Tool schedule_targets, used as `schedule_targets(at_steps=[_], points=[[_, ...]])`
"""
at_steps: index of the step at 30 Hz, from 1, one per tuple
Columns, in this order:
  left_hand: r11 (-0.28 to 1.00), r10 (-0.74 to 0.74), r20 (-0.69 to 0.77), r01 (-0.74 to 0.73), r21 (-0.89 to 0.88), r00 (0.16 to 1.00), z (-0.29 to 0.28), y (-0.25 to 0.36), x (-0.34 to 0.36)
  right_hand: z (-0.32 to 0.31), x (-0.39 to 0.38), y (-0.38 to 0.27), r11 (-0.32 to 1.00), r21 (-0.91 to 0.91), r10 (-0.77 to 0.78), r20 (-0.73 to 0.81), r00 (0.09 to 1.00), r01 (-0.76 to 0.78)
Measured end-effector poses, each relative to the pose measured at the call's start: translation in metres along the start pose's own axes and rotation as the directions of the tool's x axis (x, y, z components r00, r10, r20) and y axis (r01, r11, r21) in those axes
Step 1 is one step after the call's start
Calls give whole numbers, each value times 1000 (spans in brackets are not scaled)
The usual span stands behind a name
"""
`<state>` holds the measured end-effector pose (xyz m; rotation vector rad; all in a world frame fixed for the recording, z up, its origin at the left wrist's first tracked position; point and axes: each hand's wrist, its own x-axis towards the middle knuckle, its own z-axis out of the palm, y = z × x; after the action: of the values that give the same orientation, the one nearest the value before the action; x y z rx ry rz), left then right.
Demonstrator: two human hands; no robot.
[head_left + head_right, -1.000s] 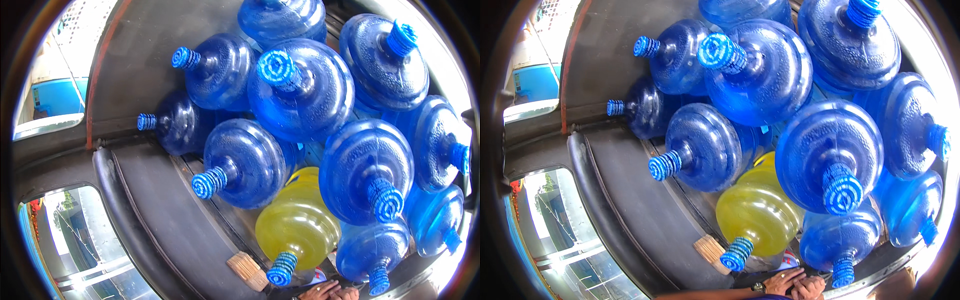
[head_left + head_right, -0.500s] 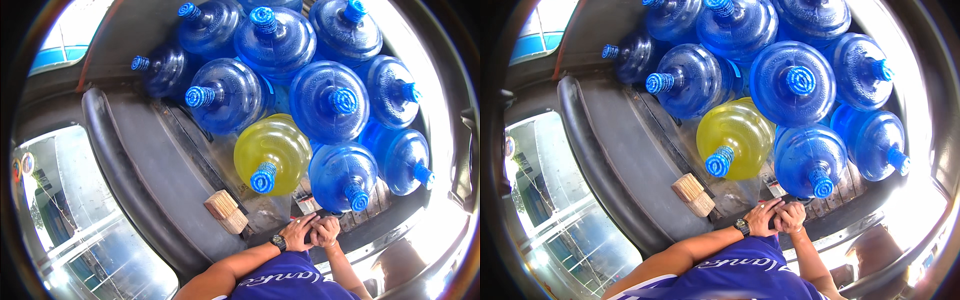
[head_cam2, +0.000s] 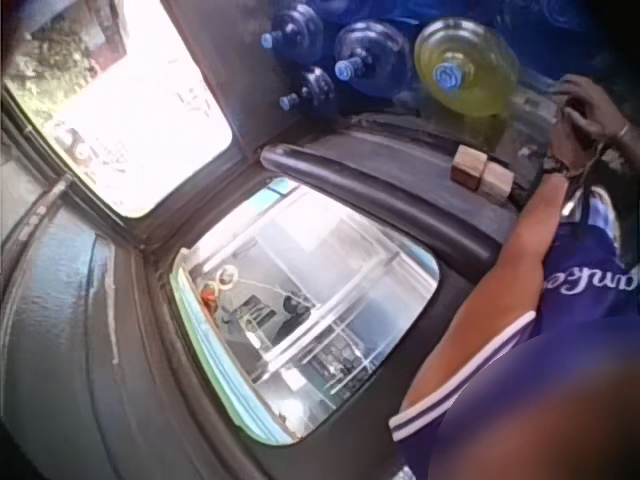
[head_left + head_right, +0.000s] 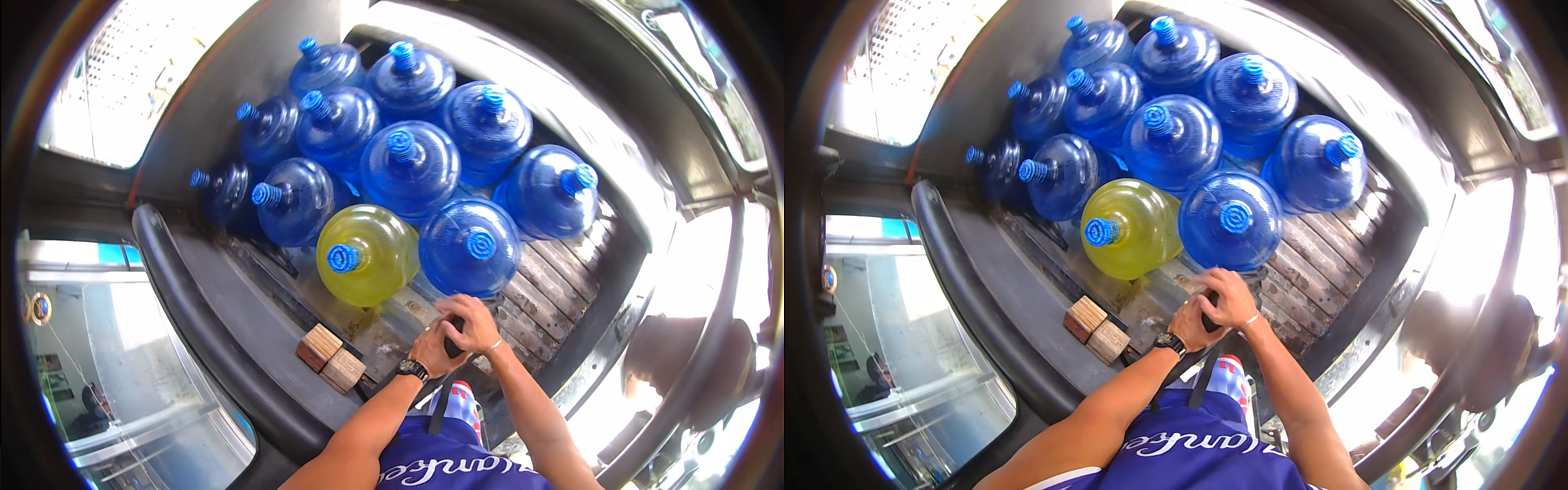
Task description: The person walks from a water bottling area to the back of a shop, picks up a mop, and mops the tiled floor around large water tanks and stacked supplies. They then rinse the mop in a sink.
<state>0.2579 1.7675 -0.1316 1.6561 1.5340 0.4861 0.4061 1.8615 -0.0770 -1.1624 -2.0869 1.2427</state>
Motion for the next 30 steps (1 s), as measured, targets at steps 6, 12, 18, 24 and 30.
schedule_targets(at_steps=[6, 12, 18, 24, 30], points=[[987, -40, -26, 44, 156, 999, 4, 8, -7, -25, -65, -157, 464, 775, -615, -66, 785, 429], [985, -24, -53, 32, 167, 998, 4, 16, -9, 7, -131, -163, 724, 621, -476, 132, 870, 301], [981, 11, -119, 12, 193, 993, 6, 11, -16, 87, -215, -118, 990, 54, 130, 15, 991, -130], [937, 92, -220, -10, 348, 971, 11, 11, -22, 154, -302, -110, 925, -138, 341, -102, 935, -353], [787, 349, -378, -50, 615, 857, 42, 23, -52, 246, -416, -127, 858, -35, 493, -216, 843, -512]])
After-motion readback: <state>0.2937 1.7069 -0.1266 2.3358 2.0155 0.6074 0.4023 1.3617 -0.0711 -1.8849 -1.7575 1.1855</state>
